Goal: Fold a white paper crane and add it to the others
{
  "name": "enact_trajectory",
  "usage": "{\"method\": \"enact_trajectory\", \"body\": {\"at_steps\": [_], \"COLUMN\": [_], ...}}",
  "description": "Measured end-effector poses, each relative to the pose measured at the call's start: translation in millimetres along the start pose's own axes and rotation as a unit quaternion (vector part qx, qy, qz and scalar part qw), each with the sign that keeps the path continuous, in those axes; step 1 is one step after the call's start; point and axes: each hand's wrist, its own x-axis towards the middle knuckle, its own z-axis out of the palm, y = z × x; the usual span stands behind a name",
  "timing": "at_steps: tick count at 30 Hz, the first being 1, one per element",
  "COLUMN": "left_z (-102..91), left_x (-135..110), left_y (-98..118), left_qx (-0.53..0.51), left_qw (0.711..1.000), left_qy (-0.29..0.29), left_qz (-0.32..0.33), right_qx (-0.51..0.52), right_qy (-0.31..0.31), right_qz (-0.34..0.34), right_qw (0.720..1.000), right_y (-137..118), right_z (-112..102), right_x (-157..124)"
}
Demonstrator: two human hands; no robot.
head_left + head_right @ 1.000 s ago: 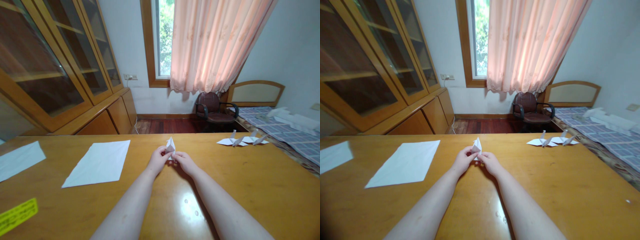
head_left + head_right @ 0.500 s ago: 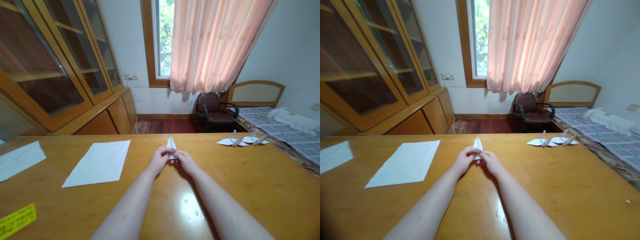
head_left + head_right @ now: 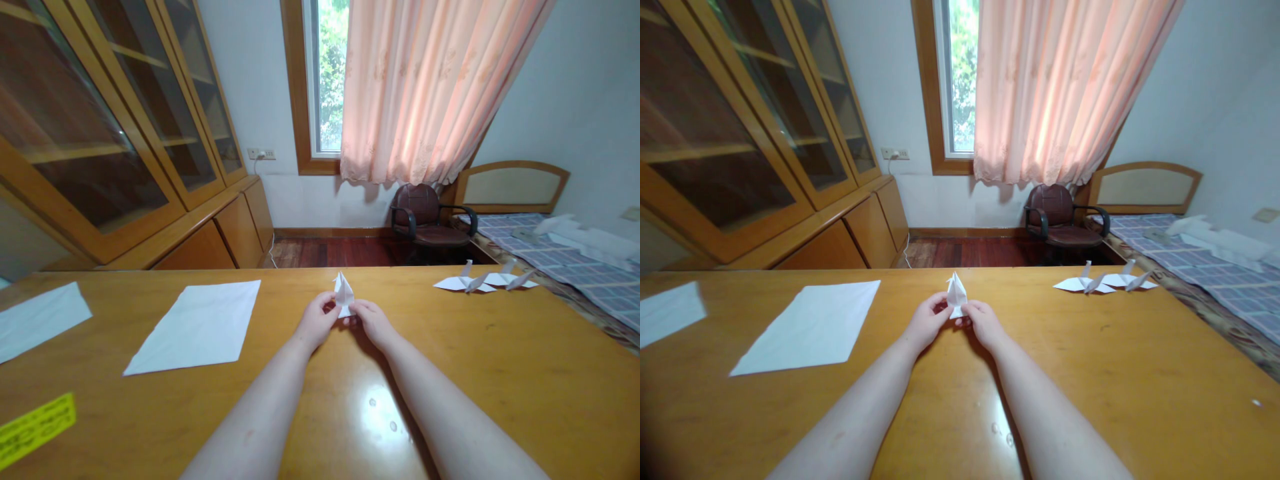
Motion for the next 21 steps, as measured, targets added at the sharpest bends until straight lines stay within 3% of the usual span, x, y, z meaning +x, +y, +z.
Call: {"method": "enact_trajectory", "body": {"at_steps": [9, 15, 21], "left_z": [1.5, -1.6, -1.0], "left_x": [-2.5, -0.3, -2.6], "left_y": [8.9, 4.7, 9.4], "left_qx": [-0.002, 0.009, -0.001], "left_qw": [0.999, 0.999, 0.999], "left_qy": [-0.026, 0.049, 0.037], "left_qz": [0.025, -0.005, -0.025], "right_qx": [0.018, 0.033, 0.015], "right_qy": [0.015, 0.016, 0.040], "right_qz": [-0.020, -0.009, -0.005], "right_qw": [1.000, 0.999, 0.999], "right_y": [0.6, 1.8, -2.9], "right_z": [-3.6, -4.7, -2.3], "right_x": [1.6, 3.9, 0.0]}}
